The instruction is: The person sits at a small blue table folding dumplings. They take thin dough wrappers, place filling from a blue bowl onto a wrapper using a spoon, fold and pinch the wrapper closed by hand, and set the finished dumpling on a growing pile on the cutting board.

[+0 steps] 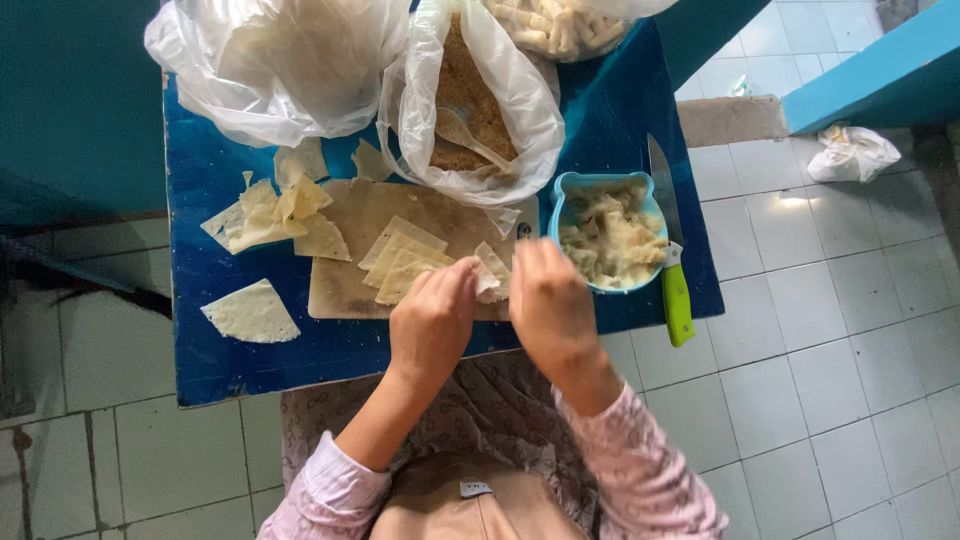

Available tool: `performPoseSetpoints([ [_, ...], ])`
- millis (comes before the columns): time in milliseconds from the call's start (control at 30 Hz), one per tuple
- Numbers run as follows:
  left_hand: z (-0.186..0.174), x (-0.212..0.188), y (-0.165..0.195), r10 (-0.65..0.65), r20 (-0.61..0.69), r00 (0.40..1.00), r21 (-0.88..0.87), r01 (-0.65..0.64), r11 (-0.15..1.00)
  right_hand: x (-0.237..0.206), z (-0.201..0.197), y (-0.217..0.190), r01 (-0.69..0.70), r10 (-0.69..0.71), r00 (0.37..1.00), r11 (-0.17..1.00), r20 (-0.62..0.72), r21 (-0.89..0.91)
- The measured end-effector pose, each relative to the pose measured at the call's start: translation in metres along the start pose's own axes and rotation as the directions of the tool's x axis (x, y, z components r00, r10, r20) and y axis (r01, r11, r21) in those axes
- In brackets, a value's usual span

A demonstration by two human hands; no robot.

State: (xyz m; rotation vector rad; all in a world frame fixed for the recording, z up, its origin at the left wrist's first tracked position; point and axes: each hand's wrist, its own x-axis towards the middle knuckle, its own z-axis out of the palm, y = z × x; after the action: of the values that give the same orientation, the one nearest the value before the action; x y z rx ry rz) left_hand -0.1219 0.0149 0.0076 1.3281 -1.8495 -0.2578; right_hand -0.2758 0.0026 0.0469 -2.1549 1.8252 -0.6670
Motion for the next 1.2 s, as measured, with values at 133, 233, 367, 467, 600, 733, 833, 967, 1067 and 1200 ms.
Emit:
performPoseSetpoints([
  [133, 0.001, -0.003, -0.004, 0.033, 0.03, 0.999, 0.0, -0.033, 0.999, -0.023, 0.02, 0.008, -0.019, 0.012, 0.996, 0.997, -0.094, -0.072],
  [233, -0.002, -0.004, -0.005, 0.031, 0.07, 0.997, 0.037, -0.034, 0.999, -0.023, 0.026, 0.013, -0.057, 0.064, 0.985, 0.997, -0.161, 0.046],
  [367, -0.007, 0.001, -0.005, 0.043, 0.09, 0.995, 0.062, -0.048, 0.997, -0.017, 0.027, 0.016, -0.203, 0.251, 0.967, 0.863, -0.045, 0.463],
  [467, -0.009, 0.002, -0.007, 0.062, 0.091, 0.994, 0.072, -0.069, 0.995, -0.013, 0.03, 0.017, -0.193, 0.258, 0.966, 0.683, 0.015, 0.704],
  [600, -0.006, 0.003, -0.01, 0.034, 0.097, 0.995, 0.075, -0.041, 0.996, -0.01, 0.034, 0.018, -0.207, 0.268, 0.963, 0.685, 0.022, 0.698],
  [733, -0.006, 0.006, -0.012, 0.061, 0.059, 0.996, 0.012, -0.062, 0.998, -0.009, 0.034, 0.014, -0.149, 0.207, 0.978, 0.777, -0.024, 0.611],
  [833, -0.009, 0.009, -0.014, 0.142, 0.146, 0.979, 0.031, -0.148, 0.988, -0.008, 0.03, 0.01, 0.03, 0.033, 0.989, 0.913, -0.147, 0.408],
  [967, -0.013, 0.016, -0.019, 0.17, 0.224, 0.96, 0.07, -0.19, 0.979, -0.015, 0.016, 0.008, 0.242, -0.224, 0.964, 0.962, -0.143, 0.127],
  [1067, -0.022, 0.024, -0.026, 0.224, 0.298, 0.928, 0.022, -0.241, 0.97, -0.019, 0.01, 0.01, 0.368, -0.367, 0.92, 0.93, -0.139, -0.022],
  [1200, -0.029, 0.03, -0.032, 0.319, 0.319, 0.893, -0.071, -0.313, 0.947, -0.019, 0.021, 0.011, 0.239, -0.202, 0.954, 0.958, -0.221, 0.157],
])
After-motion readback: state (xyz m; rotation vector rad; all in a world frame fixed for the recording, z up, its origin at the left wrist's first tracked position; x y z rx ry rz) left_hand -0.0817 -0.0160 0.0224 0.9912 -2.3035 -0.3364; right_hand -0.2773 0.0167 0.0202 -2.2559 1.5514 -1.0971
